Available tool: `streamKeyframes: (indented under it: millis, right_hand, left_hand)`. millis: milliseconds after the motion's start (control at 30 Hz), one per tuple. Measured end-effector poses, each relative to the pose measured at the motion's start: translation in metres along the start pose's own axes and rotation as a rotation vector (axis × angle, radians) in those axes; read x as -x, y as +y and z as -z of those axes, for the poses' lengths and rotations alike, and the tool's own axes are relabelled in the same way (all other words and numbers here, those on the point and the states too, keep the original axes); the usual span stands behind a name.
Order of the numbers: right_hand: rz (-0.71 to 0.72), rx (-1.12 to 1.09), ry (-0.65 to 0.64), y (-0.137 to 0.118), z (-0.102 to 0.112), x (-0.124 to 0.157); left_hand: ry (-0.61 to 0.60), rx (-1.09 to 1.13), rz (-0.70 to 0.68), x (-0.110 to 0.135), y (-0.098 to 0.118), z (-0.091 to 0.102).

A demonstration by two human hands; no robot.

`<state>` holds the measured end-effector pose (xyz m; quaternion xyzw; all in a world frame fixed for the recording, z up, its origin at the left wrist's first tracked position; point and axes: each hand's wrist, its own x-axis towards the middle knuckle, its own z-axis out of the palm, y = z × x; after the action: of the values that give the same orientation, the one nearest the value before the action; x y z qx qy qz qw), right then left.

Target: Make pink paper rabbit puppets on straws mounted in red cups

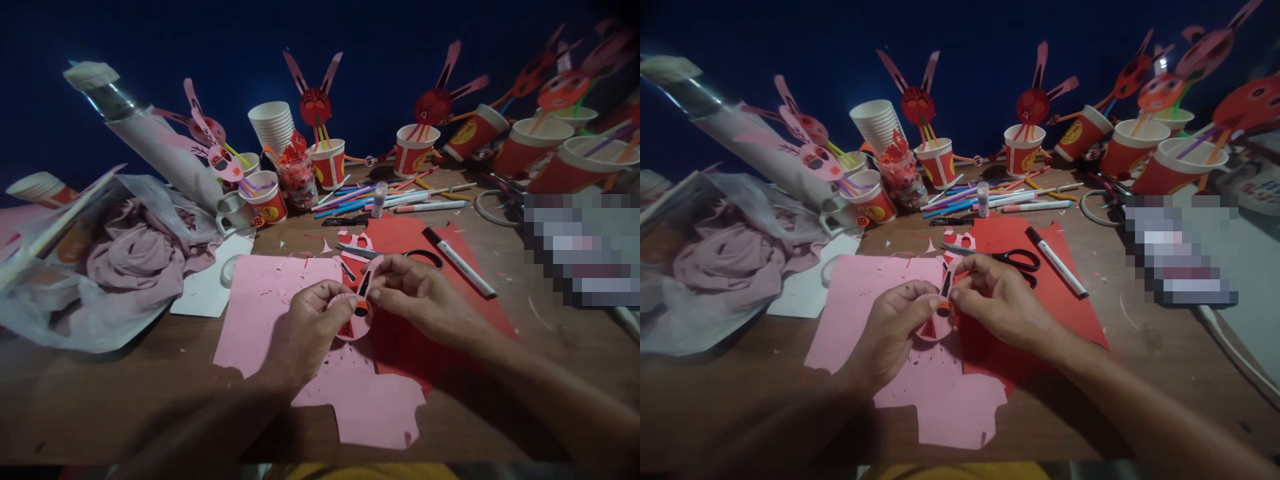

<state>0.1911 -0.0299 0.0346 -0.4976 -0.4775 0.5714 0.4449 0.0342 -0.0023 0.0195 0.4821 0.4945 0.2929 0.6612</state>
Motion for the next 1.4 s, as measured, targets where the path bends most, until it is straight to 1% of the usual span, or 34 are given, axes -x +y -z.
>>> streamKeyframes:
  millis: [100,233,367,467,600,800,933,967,1033,1100,1167,1300,1400]
  right_hand:
    - [-0.014,-0.021,0.013,-0.002,0.001,-0.001]
    - [-0.033,-0.008,-0.030,0.000,-0.001,-0.002]
    - [-0.063,0.005,-0.051,0.003,-0.004,-0.002]
    - [-0.057,0.039,-0.050,0.004,-0.004,-0.001]
    - [-0.035,0.069,-0.046,0.006,-0.004,0.001]
    - [-0.028,0.041,-0.010,0.009,-0.005,-0.001]
    - [-0.045,0.011,0.021,0.006,-0.002,-0.004]
    - [-0.054,0.013,0.032,0.005,-0.001,-0.005]
    - [-0.059,0.025,0.052,0.004,0.000,-0.005]
    - [-0.048,0.027,0.064,0.005,0.001,-0.005]
    - [-0.031,0.022,0.070,0.006,0.003,-0.006]
    - [-0.004,0.066,0.119,0.006,0.004,-0.007]
    - [0.006,0.098,0.123,0.004,0.005,-0.007]
  left_hand:
    - [0.019,0.015,-0.009,0.000,0.002,0.000]
    - [0.052,0.008,-0.033,-0.001,0.002,0.000]
    - [0.058,-0.030,-0.039,-0.001,0.000,0.001]
    - [0.067,-0.058,-0.036,0.000,-0.002,0.001]
    - [0.047,-0.061,-0.022,0.001,-0.003,0.001]
    - [0.011,0.007,0.002,0.001,0.001,-0.002]
    - [-0.058,0.106,0.032,0.002,0.003,-0.001]
    - [-0.059,0.126,0.037,0.001,0.002,0.000]
    - [-0.021,0.144,0.038,0.001,0.000,0.001]
    - [0.026,0.139,0.031,-0.001,-0.002,0.002]
    - [0.046,0.132,0.027,-0.002,-0.004,0.003]
    - [0.034,0.104,0.034,-0.001,-0.004,0.004]
    - [0.011,0.090,0.025,0.000,-0.001,0.003]
